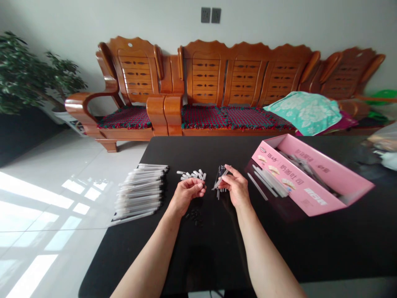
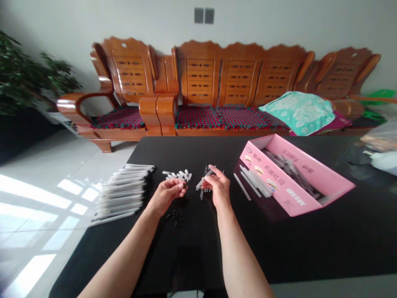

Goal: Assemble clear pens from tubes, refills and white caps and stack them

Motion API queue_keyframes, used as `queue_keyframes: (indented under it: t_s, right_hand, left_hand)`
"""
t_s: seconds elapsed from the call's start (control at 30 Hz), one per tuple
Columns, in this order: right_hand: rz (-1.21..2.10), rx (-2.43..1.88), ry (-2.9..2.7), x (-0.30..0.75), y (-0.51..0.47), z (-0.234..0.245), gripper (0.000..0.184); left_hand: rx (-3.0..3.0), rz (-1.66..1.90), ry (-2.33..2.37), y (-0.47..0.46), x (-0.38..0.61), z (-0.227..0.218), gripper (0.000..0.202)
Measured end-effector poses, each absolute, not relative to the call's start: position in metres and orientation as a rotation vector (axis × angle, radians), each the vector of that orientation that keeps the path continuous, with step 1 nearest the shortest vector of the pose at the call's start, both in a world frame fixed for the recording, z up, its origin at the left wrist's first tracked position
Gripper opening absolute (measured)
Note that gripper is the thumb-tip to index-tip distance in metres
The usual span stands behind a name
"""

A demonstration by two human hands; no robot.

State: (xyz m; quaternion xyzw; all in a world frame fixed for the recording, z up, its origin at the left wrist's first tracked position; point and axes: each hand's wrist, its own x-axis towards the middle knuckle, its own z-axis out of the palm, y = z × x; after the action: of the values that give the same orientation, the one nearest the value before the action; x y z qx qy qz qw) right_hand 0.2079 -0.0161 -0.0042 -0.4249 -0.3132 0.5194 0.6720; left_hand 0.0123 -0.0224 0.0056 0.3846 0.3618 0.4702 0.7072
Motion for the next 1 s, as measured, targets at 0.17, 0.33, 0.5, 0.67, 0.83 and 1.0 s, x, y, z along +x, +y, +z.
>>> queue_keyframes:
  t_s: [0.17,0.33,0.5,0.67,0.83,1.0]
  right_hand:
    - [1.175,-0.939,-0.705,0.21,-0.016,-0.004,0.104]
    - [1.254,-0.912,-0.633,0.211,-0.014,-0.005,0.079]
    - [1.369,-0.896,-0.624,0.211,-0.014,-0.005,0.033]
    - [1.365,-0.881,-0.648,0.208,-0.016,-0.005,0.027]
    - [1.362,-0.867,-0.664,0.206,-0.016,-0.005,0.026]
    - [1.363,-0.872,-0.66,0.206,-0.016,-0.006,0.028]
  left_hand:
    - [0.795,1.064,0.796,-0.024,0.017,0.005,0.033]
    - [0.781,1.087,0.801,-0.024,0.02,0.004,0.032]
    - [0.779,1.076,0.815,-0.027,0.023,0.005,0.033]
    - [0.789,1.051,0.844,-0.03,0.027,0.007,0.036]
    - [0.782,1.062,0.83,-0.03,0.029,0.006,0.035]
    - [0.77,1.087,0.811,-0.029,0.03,0.004,0.033]
